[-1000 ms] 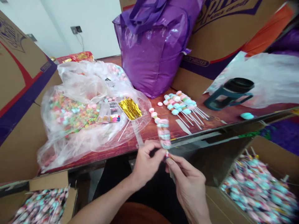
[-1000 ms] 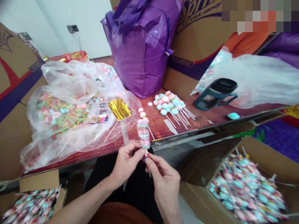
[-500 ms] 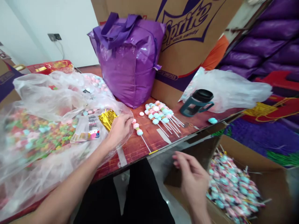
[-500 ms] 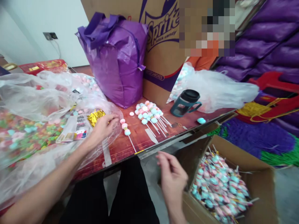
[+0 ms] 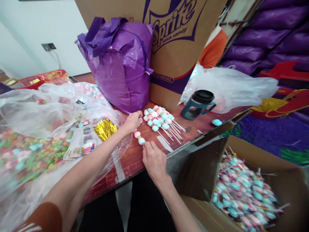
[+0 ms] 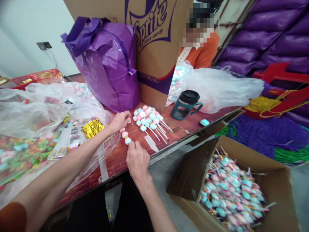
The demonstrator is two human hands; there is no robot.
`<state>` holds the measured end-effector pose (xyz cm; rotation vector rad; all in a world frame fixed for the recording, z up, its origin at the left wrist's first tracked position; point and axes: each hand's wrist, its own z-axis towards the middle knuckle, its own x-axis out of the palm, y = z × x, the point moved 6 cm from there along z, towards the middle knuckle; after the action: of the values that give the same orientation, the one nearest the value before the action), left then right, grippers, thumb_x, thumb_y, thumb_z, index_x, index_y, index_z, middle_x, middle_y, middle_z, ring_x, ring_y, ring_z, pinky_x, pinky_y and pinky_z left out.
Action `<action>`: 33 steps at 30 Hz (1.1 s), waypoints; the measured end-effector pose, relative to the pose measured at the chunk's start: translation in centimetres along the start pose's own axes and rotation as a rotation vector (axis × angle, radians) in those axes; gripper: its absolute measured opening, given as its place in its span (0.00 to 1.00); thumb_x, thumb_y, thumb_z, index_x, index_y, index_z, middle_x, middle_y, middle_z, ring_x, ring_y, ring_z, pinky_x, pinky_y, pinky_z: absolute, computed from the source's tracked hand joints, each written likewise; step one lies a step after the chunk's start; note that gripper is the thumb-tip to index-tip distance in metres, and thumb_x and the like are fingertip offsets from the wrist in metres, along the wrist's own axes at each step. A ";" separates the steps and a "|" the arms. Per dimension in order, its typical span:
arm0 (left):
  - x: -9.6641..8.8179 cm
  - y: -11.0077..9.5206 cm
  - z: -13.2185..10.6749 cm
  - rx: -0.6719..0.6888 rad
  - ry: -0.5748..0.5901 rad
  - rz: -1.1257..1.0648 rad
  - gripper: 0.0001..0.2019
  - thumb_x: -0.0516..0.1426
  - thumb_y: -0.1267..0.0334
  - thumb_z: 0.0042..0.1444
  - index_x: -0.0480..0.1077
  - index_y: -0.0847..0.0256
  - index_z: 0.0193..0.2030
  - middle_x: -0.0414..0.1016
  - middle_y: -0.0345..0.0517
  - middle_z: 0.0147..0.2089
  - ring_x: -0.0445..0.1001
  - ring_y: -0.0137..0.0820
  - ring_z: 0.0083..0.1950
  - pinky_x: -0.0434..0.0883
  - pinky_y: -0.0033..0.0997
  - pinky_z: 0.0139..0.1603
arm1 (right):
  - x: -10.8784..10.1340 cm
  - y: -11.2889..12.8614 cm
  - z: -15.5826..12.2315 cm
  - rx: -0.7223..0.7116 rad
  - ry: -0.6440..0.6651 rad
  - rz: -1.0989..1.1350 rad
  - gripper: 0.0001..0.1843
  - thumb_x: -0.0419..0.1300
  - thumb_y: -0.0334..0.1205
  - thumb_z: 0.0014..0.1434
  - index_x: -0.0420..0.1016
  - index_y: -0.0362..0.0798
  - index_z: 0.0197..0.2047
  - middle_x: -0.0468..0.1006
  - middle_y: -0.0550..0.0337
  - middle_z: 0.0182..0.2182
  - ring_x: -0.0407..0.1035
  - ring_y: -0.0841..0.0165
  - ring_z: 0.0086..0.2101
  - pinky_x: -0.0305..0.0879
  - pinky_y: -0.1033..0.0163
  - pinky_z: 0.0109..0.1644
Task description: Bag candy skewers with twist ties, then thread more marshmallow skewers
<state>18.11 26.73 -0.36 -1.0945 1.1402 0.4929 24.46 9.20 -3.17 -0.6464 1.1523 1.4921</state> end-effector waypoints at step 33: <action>2.0 1.0 -8.3 0.041 0.043 -0.256 0.15 0.52 0.71 0.62 0.81 0.64 0.43 0.84 0.49 0.42 0.79 0.34 0.44 0.70 0.30 0.52 | -3.1 -2.0 -4.6 0.101 -0.061 0.340 0.15 0.51 0.38 0.69 0.75 0.49 0.33 0.75 0.60 0.29 0.69 0.68 0.30 0.56 0.65 0.34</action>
<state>14.16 19.44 -2.70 -1.1999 1.0255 0.2457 26.34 3.64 -2.89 -0.3443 1.3280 1.7108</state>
